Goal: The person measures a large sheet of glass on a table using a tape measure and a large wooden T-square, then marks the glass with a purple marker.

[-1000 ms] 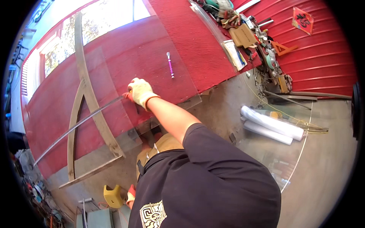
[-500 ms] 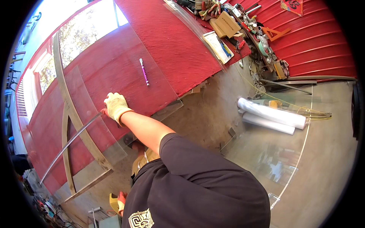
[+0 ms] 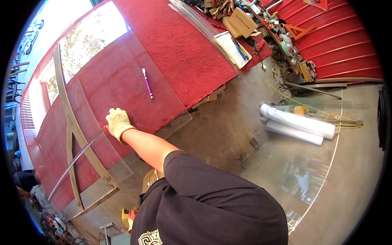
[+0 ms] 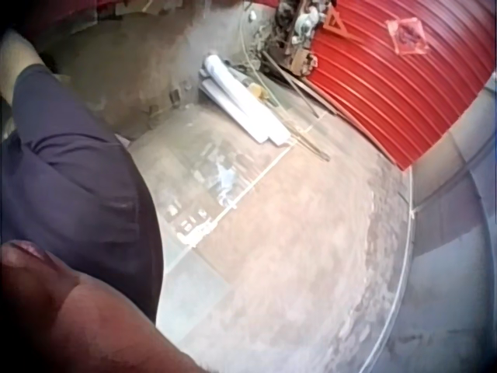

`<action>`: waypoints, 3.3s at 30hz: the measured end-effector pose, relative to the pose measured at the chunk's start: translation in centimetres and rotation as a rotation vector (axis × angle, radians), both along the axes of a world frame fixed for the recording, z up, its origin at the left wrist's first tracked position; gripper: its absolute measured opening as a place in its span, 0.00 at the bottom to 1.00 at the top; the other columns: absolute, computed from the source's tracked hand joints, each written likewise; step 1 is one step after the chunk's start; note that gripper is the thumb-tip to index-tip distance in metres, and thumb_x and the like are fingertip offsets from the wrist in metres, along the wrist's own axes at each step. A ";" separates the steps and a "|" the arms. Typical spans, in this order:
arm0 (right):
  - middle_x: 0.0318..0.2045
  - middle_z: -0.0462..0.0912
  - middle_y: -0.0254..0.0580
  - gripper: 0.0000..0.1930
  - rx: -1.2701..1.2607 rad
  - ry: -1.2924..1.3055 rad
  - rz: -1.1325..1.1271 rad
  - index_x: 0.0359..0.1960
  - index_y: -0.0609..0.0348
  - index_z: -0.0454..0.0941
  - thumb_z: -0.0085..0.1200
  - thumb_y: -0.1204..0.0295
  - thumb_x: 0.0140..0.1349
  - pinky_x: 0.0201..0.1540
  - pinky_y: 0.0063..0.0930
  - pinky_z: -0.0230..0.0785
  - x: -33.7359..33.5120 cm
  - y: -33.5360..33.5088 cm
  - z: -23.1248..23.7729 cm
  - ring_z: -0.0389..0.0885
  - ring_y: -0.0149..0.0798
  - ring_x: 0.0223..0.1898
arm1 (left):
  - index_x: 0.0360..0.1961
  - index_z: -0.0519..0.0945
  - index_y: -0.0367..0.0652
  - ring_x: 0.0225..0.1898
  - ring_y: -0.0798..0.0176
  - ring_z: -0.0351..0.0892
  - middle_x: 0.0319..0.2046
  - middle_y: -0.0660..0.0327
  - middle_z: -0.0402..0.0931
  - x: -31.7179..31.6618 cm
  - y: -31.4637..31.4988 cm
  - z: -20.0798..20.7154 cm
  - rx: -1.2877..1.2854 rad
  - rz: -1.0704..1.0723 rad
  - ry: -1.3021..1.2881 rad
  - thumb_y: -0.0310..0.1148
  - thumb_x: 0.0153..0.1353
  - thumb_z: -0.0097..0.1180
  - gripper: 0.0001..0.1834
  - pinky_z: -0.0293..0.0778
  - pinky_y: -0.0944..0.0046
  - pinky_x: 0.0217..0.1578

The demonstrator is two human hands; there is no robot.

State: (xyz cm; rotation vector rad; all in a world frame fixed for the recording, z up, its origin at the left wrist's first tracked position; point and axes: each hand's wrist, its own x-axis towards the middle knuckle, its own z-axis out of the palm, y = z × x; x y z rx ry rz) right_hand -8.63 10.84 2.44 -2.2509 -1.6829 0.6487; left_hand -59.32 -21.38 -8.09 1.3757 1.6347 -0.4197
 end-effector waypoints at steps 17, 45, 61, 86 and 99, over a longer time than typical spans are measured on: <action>0.52 0.83 0.37 0.25 0.022 0.013 -0.021 0.46 0.47 0.90 0.68 0.42 0.60 0.56 0.42 0.77 1.2 -0.2 -0.5 0.81 0.44 0.56 | 0.49 0.77 0.41 0.42 0.41 0.81 0.44 0.44 0.81 2.1 -1.6 0.5 0.103 -0.102 -0.035 0.44 0.70 0.58 0.18 0.77 0.44 0.43; 0.58 0.84 0.45 0.26 -0.038 -0.082 0.048 0.45 0.51 0.91 0.68 0.41 0.62 0.59 0.45 0.78 0.0 1.3 -1.2 0.84 0.52 0.56 | 0.50 0.81 0.35 0.42 0.59 0.79 0.40 0.55 0.82 6.7 -1.1 2.9 -0.109 0.807 -0.208 0.46 0.68 0.52 0.23 0.74 0.58 0.43; 0.39 0.86 0.58 0.22 0.113 -0.097 0.375 0.35 0.62 0.84 0.63 0.51 0.69 0.49 0.49 0.75 0.5 2.8 -1.2 0.83 0.59 0.45 | 0.65 0.79 0.37 0.44 0.52 0.86 0.38 0.49 0.87 -7.3 -3.6 -6.6 0.026 1.064 -0.255 0.50 0.70 0.52 0.32 0.79 0.52 0.45; 0.37 0.88 0.39 0.19 -0.619 1.492 0.206 0.48 0.65 0.85 0.58 0.57 0.77 0.28 0.23 0.75 -2.3 -4.6 8.7 0.80 0.28 0.26 | 0.61 0.80 0.45 0.50 0.60 0.76 0.52 0.60 0.81 -15.3 -0.4 -6.4 0.748 1.528 0.215 0.42 0.74 0.54 0.20 0.75 0.55 0.52; 0.30 0.86 0.37 0.23 -0.504 1.765 -0.183 0.60 0.60 0.79 0.50 0.53 0.80 0.22 0.28 0.75 1.2 -6.1 2.1 0.80 0.31 0.22 | 0.73 0.71 0.40 0.47 0.64 0.76 0.45 0.61 0.76 -14.7 18.3 6.6 1.507 1.439 -0.280 0.33 0.78 0.52 0.25 0.73 0.62 0.55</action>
